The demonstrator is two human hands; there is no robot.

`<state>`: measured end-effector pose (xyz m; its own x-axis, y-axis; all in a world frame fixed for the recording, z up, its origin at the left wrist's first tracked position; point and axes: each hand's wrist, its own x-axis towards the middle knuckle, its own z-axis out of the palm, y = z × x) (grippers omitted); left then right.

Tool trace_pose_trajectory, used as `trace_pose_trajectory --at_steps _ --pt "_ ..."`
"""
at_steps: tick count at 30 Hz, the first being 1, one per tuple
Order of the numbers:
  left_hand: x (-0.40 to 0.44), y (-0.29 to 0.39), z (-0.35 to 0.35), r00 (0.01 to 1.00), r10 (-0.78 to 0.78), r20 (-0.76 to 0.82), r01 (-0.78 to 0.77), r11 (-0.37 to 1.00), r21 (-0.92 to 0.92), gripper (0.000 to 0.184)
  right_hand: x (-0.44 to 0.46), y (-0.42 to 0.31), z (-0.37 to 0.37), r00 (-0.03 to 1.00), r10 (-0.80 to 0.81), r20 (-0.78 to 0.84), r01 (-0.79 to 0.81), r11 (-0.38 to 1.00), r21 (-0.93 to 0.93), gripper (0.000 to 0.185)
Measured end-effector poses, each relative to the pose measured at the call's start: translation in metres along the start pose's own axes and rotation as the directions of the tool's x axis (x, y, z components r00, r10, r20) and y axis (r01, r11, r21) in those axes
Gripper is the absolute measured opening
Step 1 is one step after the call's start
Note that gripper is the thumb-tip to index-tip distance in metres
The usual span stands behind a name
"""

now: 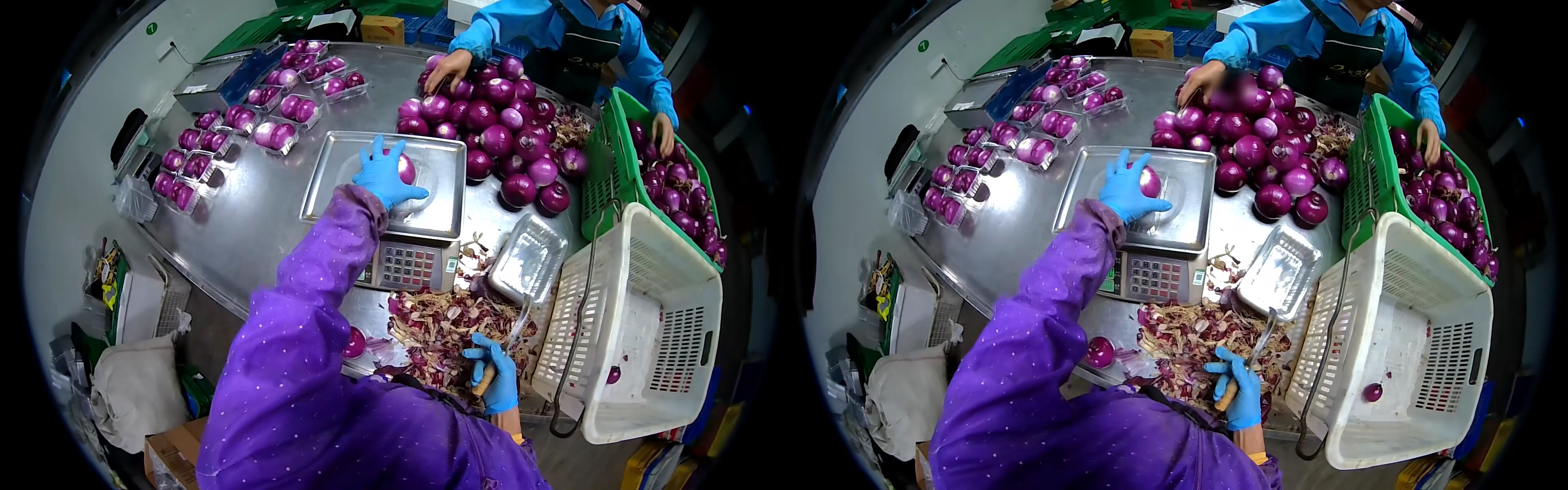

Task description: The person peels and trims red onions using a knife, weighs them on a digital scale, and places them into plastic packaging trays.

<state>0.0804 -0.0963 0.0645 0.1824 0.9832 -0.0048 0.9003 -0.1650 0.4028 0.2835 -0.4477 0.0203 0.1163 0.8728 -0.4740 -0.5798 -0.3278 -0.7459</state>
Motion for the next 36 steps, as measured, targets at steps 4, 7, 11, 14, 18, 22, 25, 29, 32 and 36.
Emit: trace_pose_trajectory --at_steps 4,7,11,14,18,22,25,29,32,36 --pt "-0.002 0.011 0.001 0.998 -0.052 0.022 0.05 0.996 0.079 0.101 0.008 0.002 -0.002 0.999 0.015 0.043 -0.017 0.999 0.034 0.045" --pt "0.003 0.014 -0.007 0.998 -0.06 0.023 0.057 0.992 0.111 0.096 0.013 0.003 -0.002 0.997 0.003 0.08 -0.005 1.0 0.027 0.045" --pt "0.016 0.001 -0.009 1.0 0.002 0.008 -0.002 0.999 -0.05 0.091 0.011 0.005 -0.006 0.995 -0.038 0.089 0.036 0.999 0.021 0.045" --pt "0.027 -0.025 -0.009 0.998 0.032 -0.048 -0.045 0.946 -0.321 0.085 0.004 0.0 -0.007 0.998 -0.027 0.058 0.024 0.999 0.049 0.044" --pt "-0.001 -0.055 -0.066 0.958 0.027 -0.284 -0.209 0.746 -0.632 0.078 0.0 0.003 -0.016 1.0 -0.018 0.017 0.017 0.999 0.031 0.043" --pt "-0.036 -0.138 -0.126 0.881 -0.07 -0.468 -0.236 0.792 -0.563 0.077 0.004 0.008 -0.009 0.999 0.0 0.036 0.0 1.0 -0.007 0.043" --pt "-0.072 -0.205 -0.14 0.832 -0.158 -0.532 -0.168 0.842 -0.512 0.076 0.009 0.008 0.005 0.995 0.025 0.1 -0.02 0.998 -0.054 0.043" --pt "-0.115 -0.285 -0.116 0.794 -0.248 -0.555 -0.025 0.898 -0.439 0.076 0.012 0.01 0.017 0.991 0.075 0.113 -0.064 0.993 -0.097 0.042" --pt "-0.134 -0.309 -0.09 0.774 -0.353 -0.525 0.104 0.89 -0.444 0.08 0.01 0.01 0.026 0.991 0.105 0.088 -0.094 0.988 -0.125 0.042" --pt "-0.129 -0.337 -0.052 0.779 -0.451 -0.436 0.221 0.847 -0.483 0.083 0.01 0.014 0.034 0.994 0.101 0.031 -0.094 0.983 -0.157 0.041"
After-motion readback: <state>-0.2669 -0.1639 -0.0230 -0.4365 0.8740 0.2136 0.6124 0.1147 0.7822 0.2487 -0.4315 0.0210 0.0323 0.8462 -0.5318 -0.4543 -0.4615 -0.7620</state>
